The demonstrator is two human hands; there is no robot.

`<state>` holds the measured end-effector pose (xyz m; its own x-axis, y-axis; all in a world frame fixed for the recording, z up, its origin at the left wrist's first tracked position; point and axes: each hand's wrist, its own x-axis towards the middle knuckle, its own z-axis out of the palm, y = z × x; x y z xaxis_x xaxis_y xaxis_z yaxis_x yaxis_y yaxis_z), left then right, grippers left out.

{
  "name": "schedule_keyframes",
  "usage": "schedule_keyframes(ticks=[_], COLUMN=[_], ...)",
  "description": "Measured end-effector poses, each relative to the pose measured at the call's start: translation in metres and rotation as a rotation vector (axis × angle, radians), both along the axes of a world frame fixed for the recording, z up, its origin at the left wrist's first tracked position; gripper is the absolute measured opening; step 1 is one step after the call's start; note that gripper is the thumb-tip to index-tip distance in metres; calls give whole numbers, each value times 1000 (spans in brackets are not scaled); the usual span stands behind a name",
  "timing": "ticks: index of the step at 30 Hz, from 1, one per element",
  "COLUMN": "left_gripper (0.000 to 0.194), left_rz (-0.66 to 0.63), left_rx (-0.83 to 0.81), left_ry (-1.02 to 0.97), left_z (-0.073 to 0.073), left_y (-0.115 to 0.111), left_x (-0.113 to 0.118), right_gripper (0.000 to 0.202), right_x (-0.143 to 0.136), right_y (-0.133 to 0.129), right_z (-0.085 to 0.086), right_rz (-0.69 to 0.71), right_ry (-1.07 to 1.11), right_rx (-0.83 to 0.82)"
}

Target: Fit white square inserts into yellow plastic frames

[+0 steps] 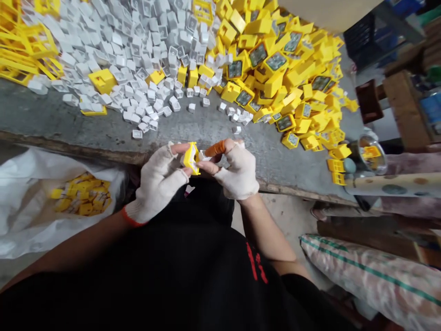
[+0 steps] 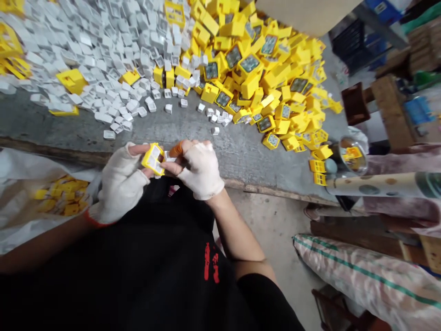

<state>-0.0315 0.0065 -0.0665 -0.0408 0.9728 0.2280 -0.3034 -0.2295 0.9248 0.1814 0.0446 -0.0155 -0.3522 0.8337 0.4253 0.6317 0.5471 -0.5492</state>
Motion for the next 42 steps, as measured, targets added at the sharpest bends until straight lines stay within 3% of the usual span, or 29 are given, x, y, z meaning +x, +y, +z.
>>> schedule_keyframes(ticks=[3,6,10,14,17,20,24,28,35,38,42], left_gripper=[37,38,37,35,34,35,42,56,57,56,55], left_rz=[17,49,115,150,171,228,312,364,423,399,381], left_rx=[192,285,199,46,-78,-165,-295,-388,-420,-415,-417], left_ry=[231,294,266,210,132,108,-64,-355,-379,-361,-319], left_z=[-4,-7,-8,1,7,3,-5,-1,1,0,4], left_y=[-5,-9,-16,-22,-26,-30,-34,-34,-40,-38,-36], left_x=[-4,-8,-13,-23,-36,-50,-65,-81,-101,-100,-99], right_gripper=[57,63,66,56,55,47,31,24,26,25,23], right_x=[-8,-19,-30,-38,-51,-69,-95,-135,-211,-225,-233], right_y=[-6,-13,-17,-7,7,20,43,90,178,193,188], right_z=[-5,-15,-20,-6,3,7,16,27,24,15,6], right_rz=[-28,-59,-68,15,203,403,506,329,235,303,392], right_ry=[91,172,60,-176,-272,-347,-309,-365,-580,-609,-618], right_rx=[-15,54,200,199,87,-76,-231,-60,134,209,237])
